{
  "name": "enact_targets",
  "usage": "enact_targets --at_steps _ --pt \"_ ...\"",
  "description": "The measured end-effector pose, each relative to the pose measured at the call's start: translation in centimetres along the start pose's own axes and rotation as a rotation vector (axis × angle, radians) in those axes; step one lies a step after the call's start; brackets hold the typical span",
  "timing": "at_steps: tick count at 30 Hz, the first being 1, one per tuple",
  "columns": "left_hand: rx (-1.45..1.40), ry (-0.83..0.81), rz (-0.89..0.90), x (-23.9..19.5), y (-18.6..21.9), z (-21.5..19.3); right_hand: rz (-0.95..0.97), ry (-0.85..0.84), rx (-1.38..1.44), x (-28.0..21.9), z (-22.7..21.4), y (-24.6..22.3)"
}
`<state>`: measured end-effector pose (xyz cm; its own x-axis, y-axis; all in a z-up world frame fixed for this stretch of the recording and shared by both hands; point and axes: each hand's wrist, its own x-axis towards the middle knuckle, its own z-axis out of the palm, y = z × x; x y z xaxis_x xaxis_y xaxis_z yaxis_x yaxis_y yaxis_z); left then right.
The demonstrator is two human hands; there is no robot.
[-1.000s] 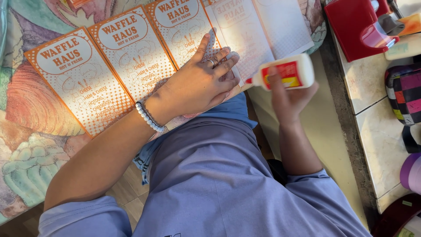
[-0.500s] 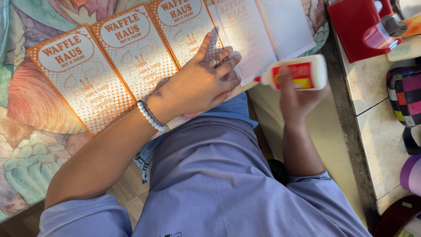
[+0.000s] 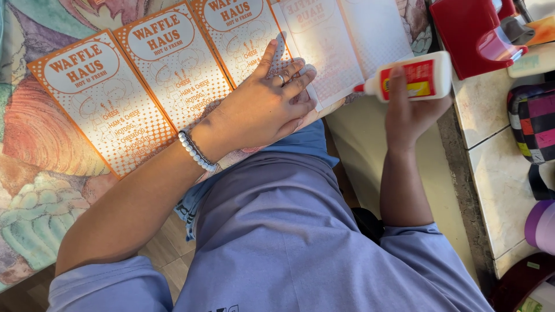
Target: Applying glue to paper templates and folding them to assemble packaging sleeves.
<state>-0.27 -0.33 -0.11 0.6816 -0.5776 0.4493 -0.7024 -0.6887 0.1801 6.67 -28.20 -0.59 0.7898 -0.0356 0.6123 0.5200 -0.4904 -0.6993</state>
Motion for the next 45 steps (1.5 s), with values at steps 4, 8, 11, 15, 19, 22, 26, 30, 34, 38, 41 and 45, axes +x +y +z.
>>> enact_targets --at_steps 4,8,11,15,19,22,26,30,34,38,41,45 --pt "-0.012 -0.005 0.000 0.1 -0.1 -0.2 0.209 -0.006 -0.024 -1.5 0.7 -1.7" --pt "-0.002 0.017 0.011 0.1 -0.1 -0.3 0.129 0.040 0.009 -0.8 0.0 1.5" --pt "0.044 -0.006 0.013 0.0 -0.1 0.0 0.066 0.013 0.015 1.5 -0.7 0.5" --pt "0.010 0.037 0.021 0.2 -0.1 0.1 0.036 0.111 0.066 1.2 -1.0 -0.9" --pt "0.052 0.022 0.009 0.4 0.0 0.2 0.024 0.062 0.008 1.5 -1.3 -1.5" --pt "0.070 0.017 0.007 0.5 -0.2 0.2 0.042 -0.008 -0.024 1.3 -1.1 -0.9" --pt "0.041 -0.001 -0.009 0.2 -0.3 0.4 0.001 0.039 -0.004 1.4 -1.2 1.0" --pt "0.113 -0.059 -0.108 1.3 0.3 -1.3 0.042 0.192 0.122 1.1 -2.9 2.5" --pt "0.006 -0.061 -0.179 0.9 -0.9 0.6 0.201 0.209 0.241 0.4 -3.9 3.8" --pt "0.213 -0.038 -0.174 1.4 -0.3 -0.6 0.220 0.249 0.144 -0.2 -3.0 3.1" --pt "0.171 -0.054 -0.165 1.4 0.0 -0.2 0.233 0.198 0.101 -0.9 -3.0 3.1" --pt "0.112 -0.037 -0.220 1.5 -0.1 -0.2 0.236 0.180 0.079 -1.2 -3.5 3.8"
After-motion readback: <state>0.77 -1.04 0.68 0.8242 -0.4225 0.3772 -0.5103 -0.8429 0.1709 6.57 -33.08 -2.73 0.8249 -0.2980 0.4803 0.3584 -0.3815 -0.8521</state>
